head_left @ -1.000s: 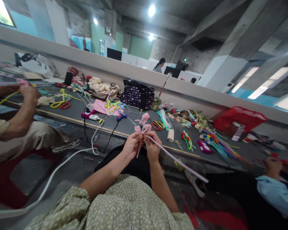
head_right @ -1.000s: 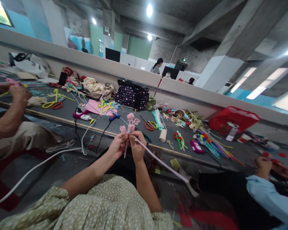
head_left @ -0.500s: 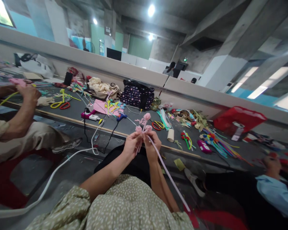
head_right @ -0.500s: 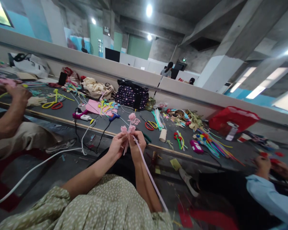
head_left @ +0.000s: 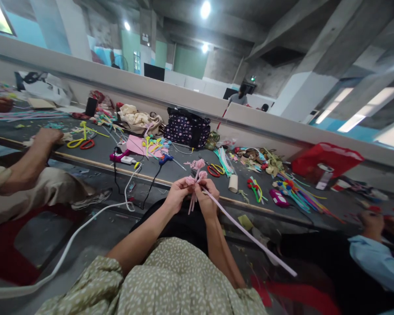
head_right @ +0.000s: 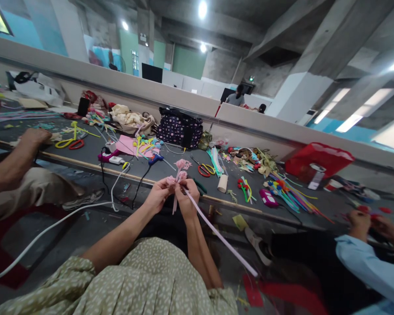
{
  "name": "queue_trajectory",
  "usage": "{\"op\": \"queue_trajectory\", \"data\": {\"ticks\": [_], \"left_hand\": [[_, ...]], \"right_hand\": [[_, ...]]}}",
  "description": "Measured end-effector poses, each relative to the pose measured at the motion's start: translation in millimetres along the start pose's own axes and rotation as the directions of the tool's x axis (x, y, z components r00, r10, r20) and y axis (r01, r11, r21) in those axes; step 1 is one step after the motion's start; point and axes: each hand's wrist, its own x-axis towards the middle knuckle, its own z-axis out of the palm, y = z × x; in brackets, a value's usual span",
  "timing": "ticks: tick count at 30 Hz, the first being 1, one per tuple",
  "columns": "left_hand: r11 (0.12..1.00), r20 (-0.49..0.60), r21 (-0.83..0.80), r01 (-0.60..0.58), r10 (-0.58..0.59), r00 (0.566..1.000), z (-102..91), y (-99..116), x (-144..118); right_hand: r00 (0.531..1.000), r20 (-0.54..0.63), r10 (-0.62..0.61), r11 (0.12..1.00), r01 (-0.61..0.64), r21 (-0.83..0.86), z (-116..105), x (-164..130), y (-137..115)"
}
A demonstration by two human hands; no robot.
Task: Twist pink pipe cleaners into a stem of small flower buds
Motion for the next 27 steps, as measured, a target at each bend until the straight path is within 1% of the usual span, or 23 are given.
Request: {"op": "queue_trajectory", "data": {"ticks": [3, 5, 7, 10, 12, 14, 18, 21, 24, 27], "left_hand": [[0.999, -0.037, -0.028, 0.022, -0.024, 0.999, -1.5, -1.1, 1.0], [0.999, -0.057, -0.042, 0.03, -0.033, 0.998, -1.3, -2.9, 1.4], [0.999, -0.061, -0.045, 0.029, -0.031, 0.998, -1.1, -5.3, 1.9], [0.999, -0.063, -0.036, 0.016, -0.018, 0.998, -2.1, -8.5, 2.6], [1.0, -0.064, -0.012, 0.005, -0.005, 0.998, -3.4, -9.0, 2.6], [1.0, -0.063, 0.024, -0.007, 0.009, 0.998, -4.5, -7.6, 2.2], [0.997, -0.059, 0.073, 0.0, 0.004, 0.998, -5.2, -3.5, 1.0], [0.997, -0.052, 0.076, -0.029, 0.033, 0.998, -5.1, -4.3, 0.9], [0.996, -0.073, 0.069, -0.051, 0.057, 0.996, -4.3, -9.2, 1.2], [0.999, -0.107, 0.026, -0.04, 0.042, 0.993, -1.9, -15.2, 1.2]], "right_hand": [[1.0, 0.004, 0.007, 1.0, -0.007, -0.007, 1.1, -2.5, 5.1], [1.0, -0.014, 0.019, 1.0, -0.019, 0.025, 3.8, -4.4, 9.0], [0.997, -0.032, 0.064, 0.994, -0.061, 0.092, 7.2, -6.1, 13.3], [0.985, -0.04, 0.17, 0.967, -0.159, 0.198, 11.8, -7.6, 21.0], [0.976, -0.034, 0.213, 0.955, -0.201, 0.22, 13.0, -8.0, 25.2], [0.979, -0.038, 0.2, 0.962, -0.189, 0.196, 12.2, -7.9, 27.0], [0.995, -0.062, 0.073, 0.994, -0.067, 0.086, 7.7, -8.0, 23.3], [0.997, -0.071, 0.016, 0.999, -0.012, 0.044, 6.4, -9.5, 20.2], [0.995, -0.102, 0.015, 0.999, -0.01, 0.054, 9.6, -12.1, 20.9], [0.985, -0.156, 0.076, 0.991, -0.056, 0.125, 16.5, -14.7, 24.5]]}}
